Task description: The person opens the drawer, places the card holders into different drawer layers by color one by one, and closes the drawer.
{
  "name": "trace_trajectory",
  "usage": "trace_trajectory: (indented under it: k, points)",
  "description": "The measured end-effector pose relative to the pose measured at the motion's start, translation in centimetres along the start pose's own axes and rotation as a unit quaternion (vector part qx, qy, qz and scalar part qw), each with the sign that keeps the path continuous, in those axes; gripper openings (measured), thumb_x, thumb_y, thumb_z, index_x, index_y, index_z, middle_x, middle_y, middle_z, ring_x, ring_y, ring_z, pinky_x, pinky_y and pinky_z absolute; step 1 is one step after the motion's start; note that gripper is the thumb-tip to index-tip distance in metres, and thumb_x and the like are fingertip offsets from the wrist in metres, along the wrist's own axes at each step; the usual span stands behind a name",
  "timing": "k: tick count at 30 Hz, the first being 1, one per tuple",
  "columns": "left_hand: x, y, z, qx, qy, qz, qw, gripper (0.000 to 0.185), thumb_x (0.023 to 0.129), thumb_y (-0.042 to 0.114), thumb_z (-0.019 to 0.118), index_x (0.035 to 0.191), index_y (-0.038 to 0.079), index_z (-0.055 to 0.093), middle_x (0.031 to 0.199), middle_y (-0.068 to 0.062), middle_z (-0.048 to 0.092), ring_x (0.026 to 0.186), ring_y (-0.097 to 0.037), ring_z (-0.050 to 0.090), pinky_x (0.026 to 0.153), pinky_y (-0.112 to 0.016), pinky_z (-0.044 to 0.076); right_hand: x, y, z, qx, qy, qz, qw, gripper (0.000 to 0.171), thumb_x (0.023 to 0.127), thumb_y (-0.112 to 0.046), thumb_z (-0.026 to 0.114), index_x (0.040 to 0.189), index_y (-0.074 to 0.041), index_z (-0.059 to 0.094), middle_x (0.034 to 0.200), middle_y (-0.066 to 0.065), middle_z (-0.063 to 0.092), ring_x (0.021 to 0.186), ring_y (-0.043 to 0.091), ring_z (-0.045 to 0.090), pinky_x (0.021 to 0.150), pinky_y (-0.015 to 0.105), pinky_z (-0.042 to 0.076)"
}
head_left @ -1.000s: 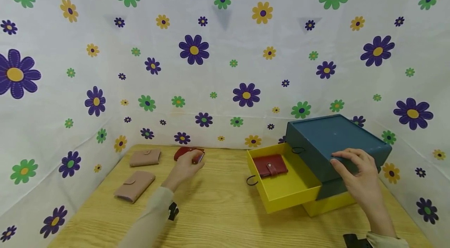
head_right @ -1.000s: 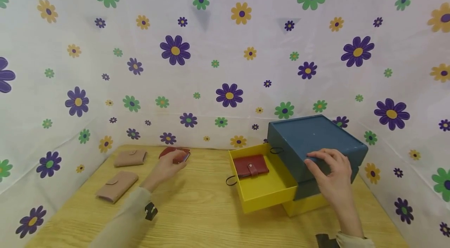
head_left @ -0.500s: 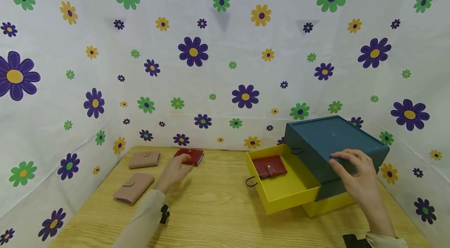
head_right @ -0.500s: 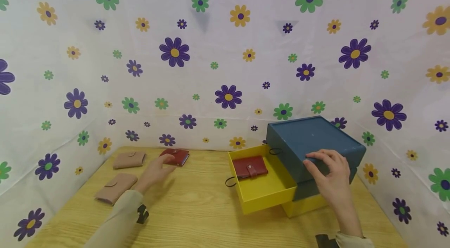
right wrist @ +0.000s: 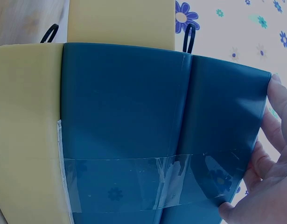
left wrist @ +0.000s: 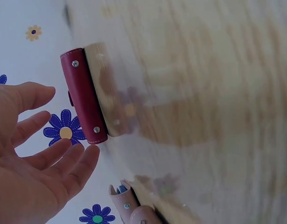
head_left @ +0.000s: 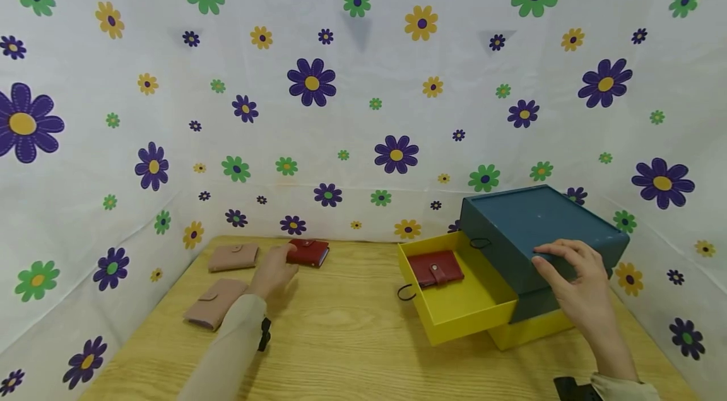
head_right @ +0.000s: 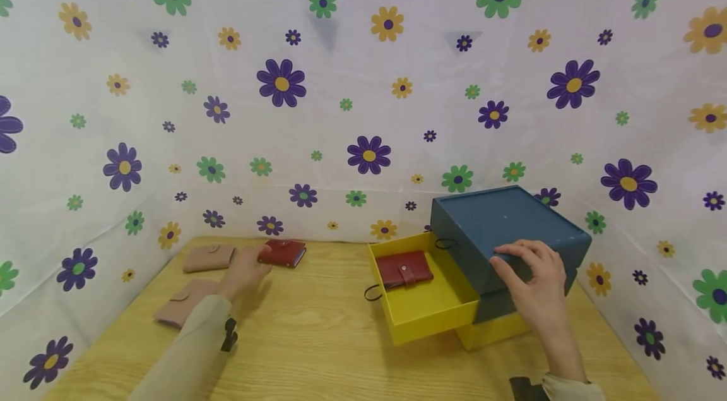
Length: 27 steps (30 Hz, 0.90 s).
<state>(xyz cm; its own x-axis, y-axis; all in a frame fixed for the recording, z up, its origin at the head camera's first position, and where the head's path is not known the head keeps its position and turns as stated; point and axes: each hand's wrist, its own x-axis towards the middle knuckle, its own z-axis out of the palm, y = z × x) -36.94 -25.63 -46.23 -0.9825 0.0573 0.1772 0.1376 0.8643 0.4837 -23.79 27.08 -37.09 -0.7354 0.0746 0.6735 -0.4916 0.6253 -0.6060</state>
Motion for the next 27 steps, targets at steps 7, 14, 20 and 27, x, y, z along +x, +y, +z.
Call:
trace_trajectory:
  k: [7,14,20,27]
  points:
    - [0.43,-0.68,-0.25,0.029,-0.015,0.001,0.9995,0.044,0.087,0.003,0.061,0.130,-0.006,0.053,0.127,-0.030,0.054,0.120,-0.045,0.050,0.102,-0.059,0.042,0.11,0.14,0.06,-0.001,-0.005,-0.007,1.000,0.016,0.091,-0.010,0.069,0.104,0.000,0.070,0.109,0.000,0.051,0.115,0.014,0.032,0.093,0.060,0.025]
    - [0.46,-0.37,-0.21,0.035,-0.038,-0.020,0.9984,0.050,0.091,0.006,0.058,0.139,-0.002,0.046,0.133,-0.033,0.047,0.122,-0.049,0.048,0.103,-0.063,0.039,0.08,0.38,-0.05,0.000,-0.001,-0.004,1.000,0.015,0.091,-0.009,0.069,0.104,-0.001,0.070,0.108,-0.003,0.050,0.116,0.015,0.032,0.094,0.061,0.025]
    - [0.31,-0.40,0.02,0.030,-0.061,-0.050,0.9965,0.055,0.092,0.007,0.055,0.145,0.003,0.042,0.138,-0.033,0.042,0.126,-0.050,0.045,0.105,-0.065,0.035,-0.01,0.19,-0.11,-0.005,-0.016,0.003,1.000,0.018,0.093,-0.012,0.068,0.106,0.000,0.069,0.112,0.008,0.051,0.118,0.031,0.032,0.093,0.064,0.025]
    - [0.54,-0.26,0.16,0.039,-0.070,-0.046,0.9957,0.060,0.092,0.006,0.054,0.149,0.005,0.037,0.145,-0.035,0.035,0.131,-0.054,0.039,0.106,-0.067,0.033,0.14,0.28,-0.08,-0.001,-0.003,-0.008,1.000,0.015,0.091,-0.008,0.068,0.104,0.000,0.070,0.109,0.001,0.051,0.117,0.019,0.032,0.094,0.061,0.025]
